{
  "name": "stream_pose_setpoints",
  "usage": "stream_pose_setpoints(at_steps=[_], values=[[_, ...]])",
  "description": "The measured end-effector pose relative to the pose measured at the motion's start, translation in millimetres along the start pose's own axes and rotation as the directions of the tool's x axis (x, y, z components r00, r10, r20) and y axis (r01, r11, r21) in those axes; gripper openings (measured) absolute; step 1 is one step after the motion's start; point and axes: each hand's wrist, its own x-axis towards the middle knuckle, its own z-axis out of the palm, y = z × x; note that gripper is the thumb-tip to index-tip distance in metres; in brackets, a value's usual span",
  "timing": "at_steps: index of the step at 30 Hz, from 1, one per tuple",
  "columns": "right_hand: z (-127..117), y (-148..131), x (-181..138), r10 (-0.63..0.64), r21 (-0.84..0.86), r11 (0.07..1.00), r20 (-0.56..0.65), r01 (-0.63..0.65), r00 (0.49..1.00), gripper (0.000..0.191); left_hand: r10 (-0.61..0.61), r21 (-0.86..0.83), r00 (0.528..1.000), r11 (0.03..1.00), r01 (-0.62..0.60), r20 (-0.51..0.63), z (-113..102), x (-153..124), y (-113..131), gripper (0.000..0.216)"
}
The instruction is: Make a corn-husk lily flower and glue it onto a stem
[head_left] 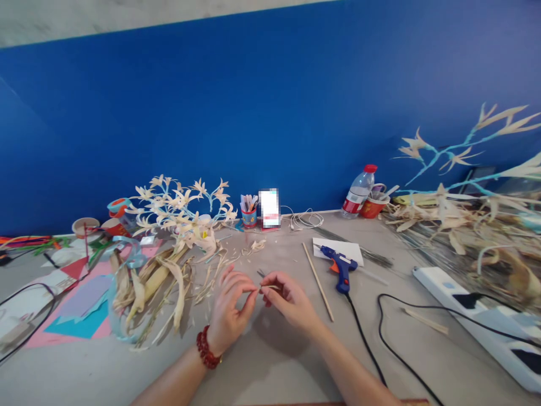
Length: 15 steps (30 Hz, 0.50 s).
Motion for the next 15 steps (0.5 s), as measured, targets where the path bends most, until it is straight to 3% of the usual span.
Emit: stream_pose_setpoints(at_steps=[6,15], values=[[-0.5,-2.4,-2.1,-0.225,-0.367,0.903,0.035,0.222,0.974,0.018,-0.088,-0.055,0.995,0.994,0.091,0.05,-1.0,1.4,2.7,0.011],[-4.2,-3.5,-0.3,-0.298,-0.55,0.781,0.088,0.296,0.95,0.015,-0.132,-0.111,0.99,0.984,0.138,0.056,1.1,-1.9,-2.2,0.011]])
